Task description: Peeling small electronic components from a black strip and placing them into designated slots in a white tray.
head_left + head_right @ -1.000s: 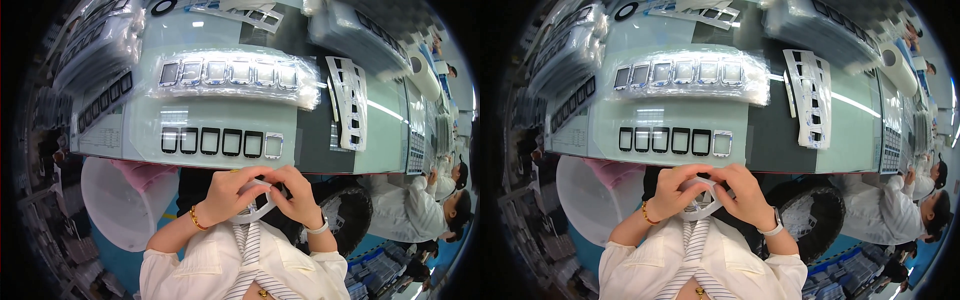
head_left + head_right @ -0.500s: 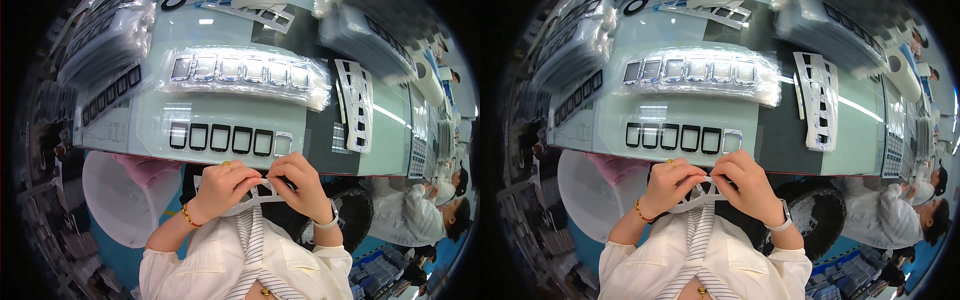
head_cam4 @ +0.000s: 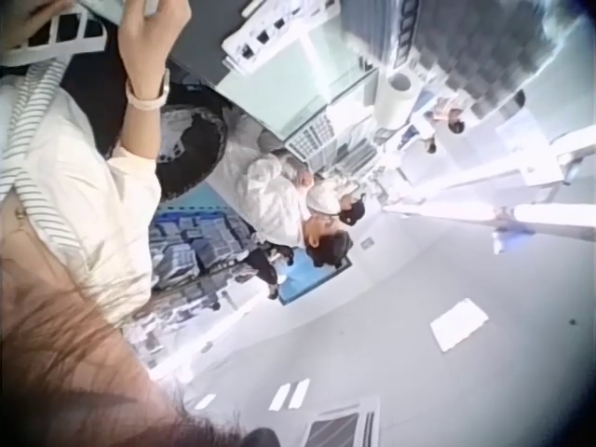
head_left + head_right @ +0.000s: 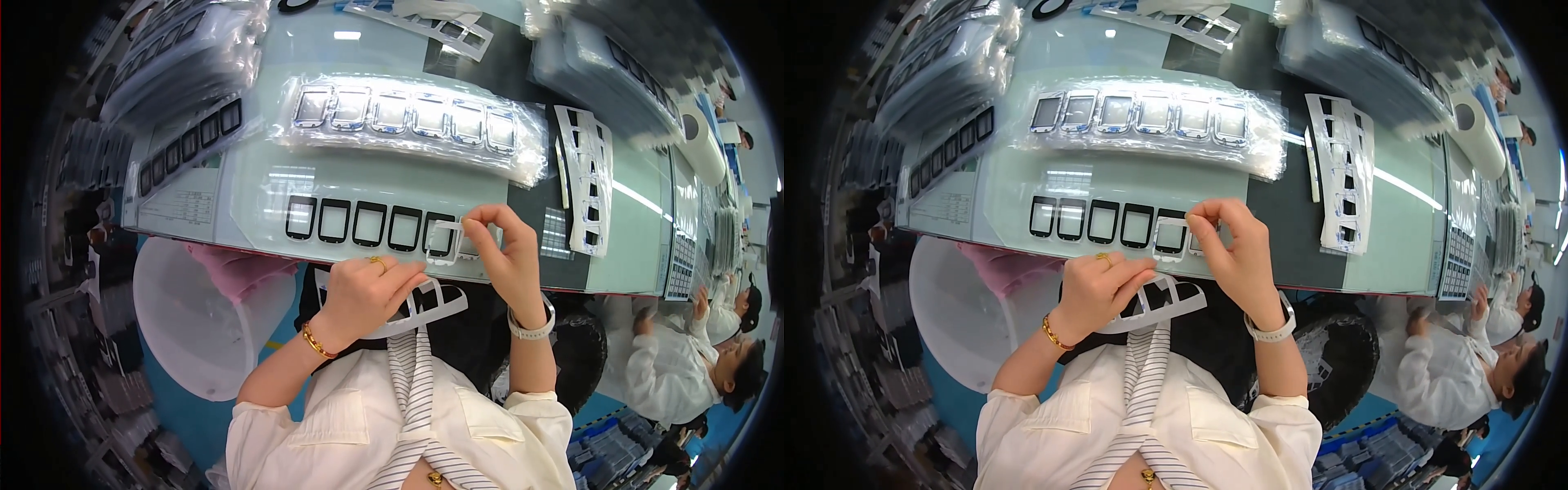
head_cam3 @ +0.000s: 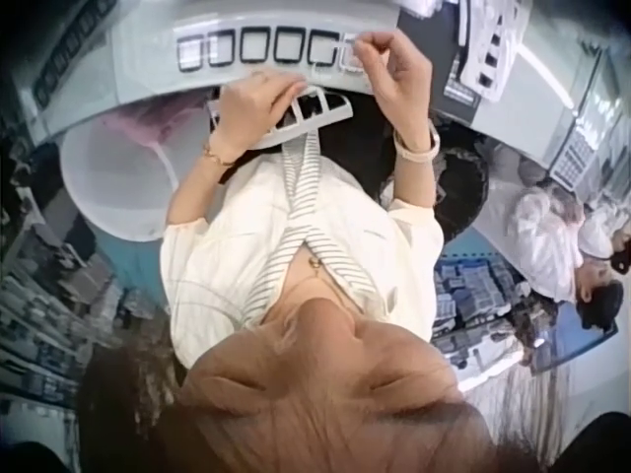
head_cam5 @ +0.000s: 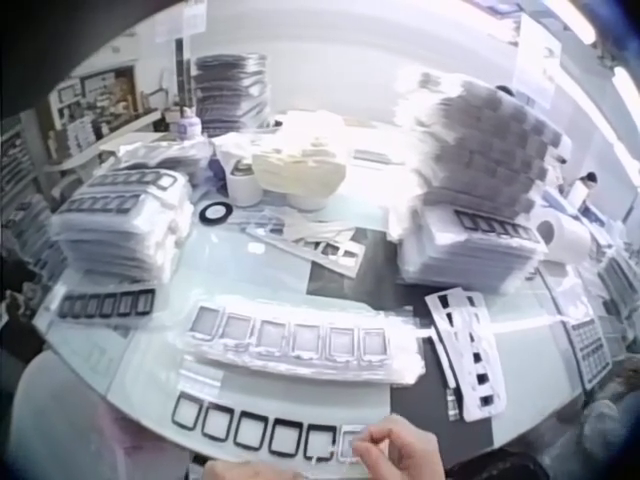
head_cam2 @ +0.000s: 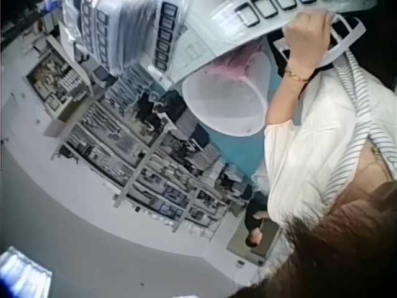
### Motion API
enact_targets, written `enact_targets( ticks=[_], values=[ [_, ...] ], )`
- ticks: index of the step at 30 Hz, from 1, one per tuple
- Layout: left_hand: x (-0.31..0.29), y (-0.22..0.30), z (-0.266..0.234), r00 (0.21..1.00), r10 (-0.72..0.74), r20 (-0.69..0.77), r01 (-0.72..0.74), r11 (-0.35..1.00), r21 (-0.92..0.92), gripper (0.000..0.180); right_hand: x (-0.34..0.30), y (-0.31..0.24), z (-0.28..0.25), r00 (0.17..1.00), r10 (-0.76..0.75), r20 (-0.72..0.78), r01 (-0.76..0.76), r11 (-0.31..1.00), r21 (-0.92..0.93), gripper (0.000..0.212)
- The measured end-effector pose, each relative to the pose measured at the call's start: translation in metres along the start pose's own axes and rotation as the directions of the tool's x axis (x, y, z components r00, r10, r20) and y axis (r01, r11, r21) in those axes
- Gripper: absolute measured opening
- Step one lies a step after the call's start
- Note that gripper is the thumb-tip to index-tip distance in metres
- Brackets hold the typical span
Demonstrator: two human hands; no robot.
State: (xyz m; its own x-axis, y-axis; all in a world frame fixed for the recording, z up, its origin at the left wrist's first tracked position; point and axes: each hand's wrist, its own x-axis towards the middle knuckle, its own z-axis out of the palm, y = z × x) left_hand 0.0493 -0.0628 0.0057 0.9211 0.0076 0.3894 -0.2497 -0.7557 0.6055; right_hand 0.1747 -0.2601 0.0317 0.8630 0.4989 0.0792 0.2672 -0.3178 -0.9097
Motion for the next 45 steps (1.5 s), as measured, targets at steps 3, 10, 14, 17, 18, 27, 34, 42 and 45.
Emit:
enact_targets(
  ticks=[3, 10, 14, 17, 18, 27, 34, 42, 45],
  values=[
    [0.000, 0.000, 0.000, 1.000, -0.001, 0.022, 0.000, 0.999, 0.039, 0.014, 0.002, 0.006, 0.007, 1.000, 0.004, -0.023, -0.005, 1.000, -0.008, 0.008],
    [-0.001, -0.001, 0.003, 1.000, -0.005, 0.006, 0.005, 0.998, 0.064, 0.015, 0.005, 0.006, 0.011, 1.000, -0.012, -0.029, 0.010, 0.997, -0.071, 0.007],
    [-0.001, -0.001, 0.002, 1.000, -0.009, 0.013, 0.008, 0.998, 0.068, 0.015, 0.006, 0.007, 0.014, 0.996, -0.062, -0.063, 0.055, 0.993, -0.100, 0.005],
    [-0.001, -0.001, 0.003, 1.000, -0.008, 0.016, 0.007, 0.997, 0.074, 0.015, 0.006, 0.007, 0.015, 0.996, -0.063, -0.065, 0.055, 0.992, -0.110, 0.004],
    [-0.002, -0.002, 0.004, 1.000, -0.006, 0.016, 0.005, 0.997, 0.072, 0.015, 0.006, 0.007, 0.015, 0.996, -0.067, -0.065, 0.059, 0.991, -0.118, 0.004],
    [-0.003, -0.001, 0.004, 1.000, 0.020, 0.016, -0.022, 0.992, 0.123, 0.017, 0.004, 0.008, 0.014, 0.998, -0.049, -0.044, 0.042, 0.988, -0.147, 0.007],
    [-0.001, 0.003, 0.010, 0.999, 0.020, 0.050, -0.027, 0.988, 0.149, 0.023, 0.004, 0.008, 0.015, 0.997, -0.051, -0.054, 0.043, 0.989, -0.142, 0.007],
    [0.004, 0.011, 0.013, 0.998, 0.034, 0.058, -0.042, 0.988, 0.150, 0.027, 0.004, 0.010, 0.014, 0.996, -0.070, -0.048, 0.062, 0.986, -0.156, 0.007],
    [0.006, 0.014, 0.017, 0.997, 0.013, 0.079, -0.026, 0.986, 0.165, 0.029, 0.004, 0.011, 0.013, 0.996, -0.080, -0.045, 0.073, 0.985, -0.154, 0.007]
  ],
)
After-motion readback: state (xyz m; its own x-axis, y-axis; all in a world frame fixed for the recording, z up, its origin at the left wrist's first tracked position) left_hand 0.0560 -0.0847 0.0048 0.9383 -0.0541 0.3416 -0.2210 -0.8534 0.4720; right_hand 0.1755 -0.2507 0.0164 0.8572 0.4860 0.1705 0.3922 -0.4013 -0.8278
